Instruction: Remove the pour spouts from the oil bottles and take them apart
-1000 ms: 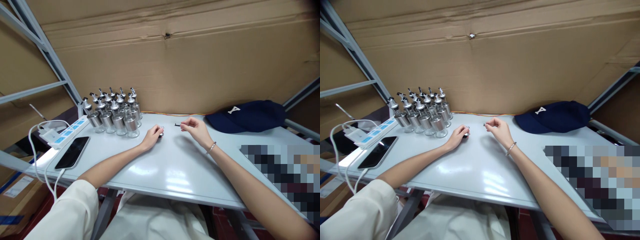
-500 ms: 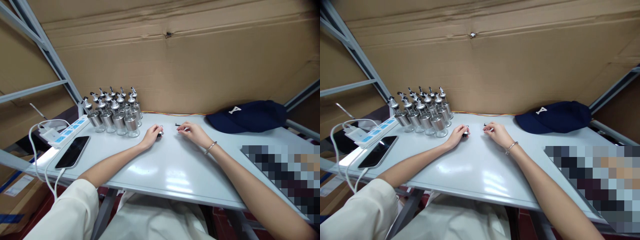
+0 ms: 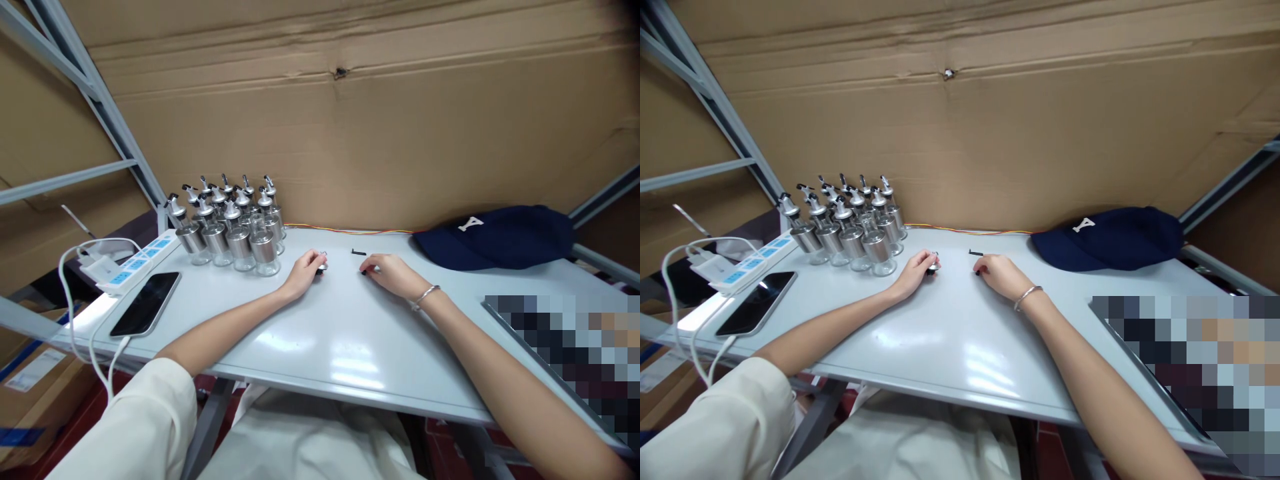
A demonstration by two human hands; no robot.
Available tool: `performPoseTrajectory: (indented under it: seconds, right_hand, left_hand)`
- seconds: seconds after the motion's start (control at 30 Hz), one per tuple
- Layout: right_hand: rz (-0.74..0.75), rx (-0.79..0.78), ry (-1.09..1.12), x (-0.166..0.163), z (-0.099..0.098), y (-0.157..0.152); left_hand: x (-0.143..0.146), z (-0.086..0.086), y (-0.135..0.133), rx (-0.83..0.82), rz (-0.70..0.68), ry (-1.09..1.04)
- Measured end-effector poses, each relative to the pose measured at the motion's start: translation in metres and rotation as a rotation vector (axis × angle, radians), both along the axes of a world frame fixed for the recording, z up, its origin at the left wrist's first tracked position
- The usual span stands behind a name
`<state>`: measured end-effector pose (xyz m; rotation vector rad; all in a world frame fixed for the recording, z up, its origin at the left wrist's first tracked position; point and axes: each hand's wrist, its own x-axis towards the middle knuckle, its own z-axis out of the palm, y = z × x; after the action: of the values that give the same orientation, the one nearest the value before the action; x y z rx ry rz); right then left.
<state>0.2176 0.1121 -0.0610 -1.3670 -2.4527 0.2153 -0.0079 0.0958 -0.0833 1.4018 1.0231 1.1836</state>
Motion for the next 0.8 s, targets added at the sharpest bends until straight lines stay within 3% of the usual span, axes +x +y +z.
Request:
performPoseTrajectory:
  seconds: [0.23,0.37,0.47,0.6,0.8]
  right_hand:
    - [-0.03,0.047,0.118,-0.004,0.008,-0.006]
    - [0.08,-0.044,0.291,-0.025,0.016,-0.024]
    - [0.161,-0.14,0.29,-0.042,0.017,-0.038]
    - [0.154,-0.186,0.289,-0.052,0.015,-0.047]
    - [0.152,-0.076,0.235,-0.052,0.012,-0.047]
  left_hand:
    - [0.001,-0.002,0.0,0.051,0.026,-0.014]
    - [0.001,0.001,-0.005,0.136,0.005,0.084]
    - [0.0,0.005,-0.012,0.266,-0.07,0.274]
    - [-0.001,0.004,-0.018,0.436,-0.213,0.516]
    - [0.0,-0.015,-0.01,0.739,-0.34,0.518]
